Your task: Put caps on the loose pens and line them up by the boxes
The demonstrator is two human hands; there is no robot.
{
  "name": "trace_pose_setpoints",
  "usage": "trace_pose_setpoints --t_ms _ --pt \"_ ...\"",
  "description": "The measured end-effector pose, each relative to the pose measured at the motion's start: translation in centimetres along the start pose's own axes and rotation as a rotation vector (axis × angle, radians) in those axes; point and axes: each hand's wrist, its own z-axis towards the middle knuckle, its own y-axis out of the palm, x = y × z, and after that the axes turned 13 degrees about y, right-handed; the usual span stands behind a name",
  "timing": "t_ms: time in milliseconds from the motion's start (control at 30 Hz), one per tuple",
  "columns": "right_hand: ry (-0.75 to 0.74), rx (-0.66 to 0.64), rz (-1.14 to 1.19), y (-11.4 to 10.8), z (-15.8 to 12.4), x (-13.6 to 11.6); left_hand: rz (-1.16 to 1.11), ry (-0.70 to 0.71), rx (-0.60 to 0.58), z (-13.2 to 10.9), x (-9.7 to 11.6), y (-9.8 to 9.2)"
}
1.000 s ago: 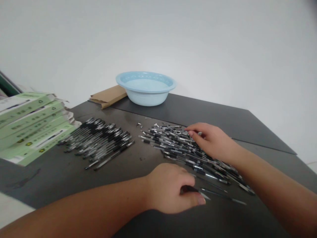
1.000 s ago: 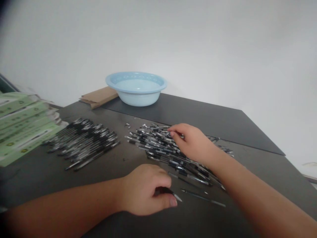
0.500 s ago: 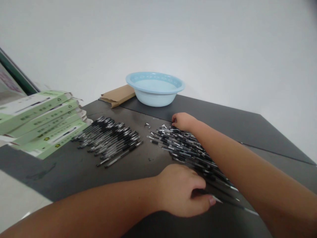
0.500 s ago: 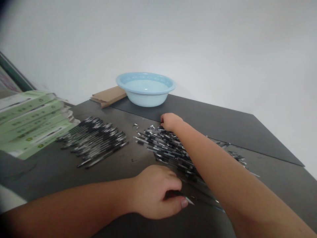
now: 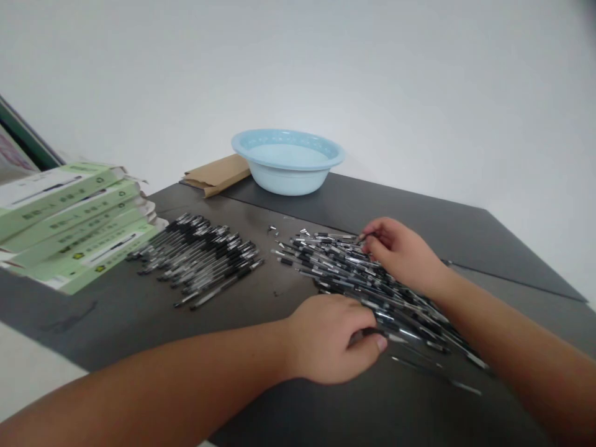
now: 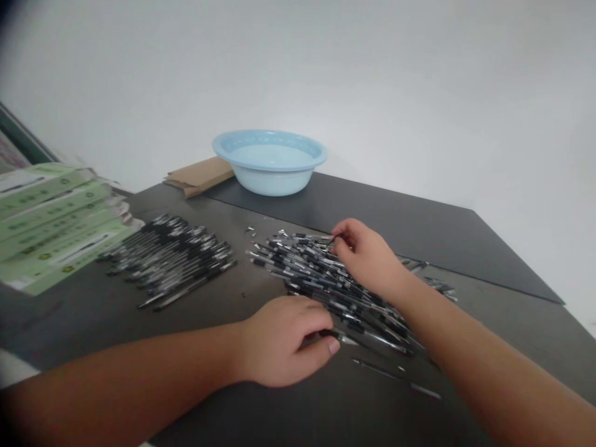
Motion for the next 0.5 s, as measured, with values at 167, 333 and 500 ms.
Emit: trace_pose_setpoints --t_ms 167,333,500 --pt "0.408 0.021 0.876 0.5 -10.9 4.3 -0.039 -0.051 -0.028 0.3 0.0 -0.6" --pt "0.436 0.028 1.038 2.4 -15.4 5.0 -0.032 -0.130 -0.100 0.5 -0.3 -0.1" --pt "0.364 -0.001 0.919 3.1 -15.7 4.6 -0.055 -0.110 -0.208 1.0 -0.7 0.1"
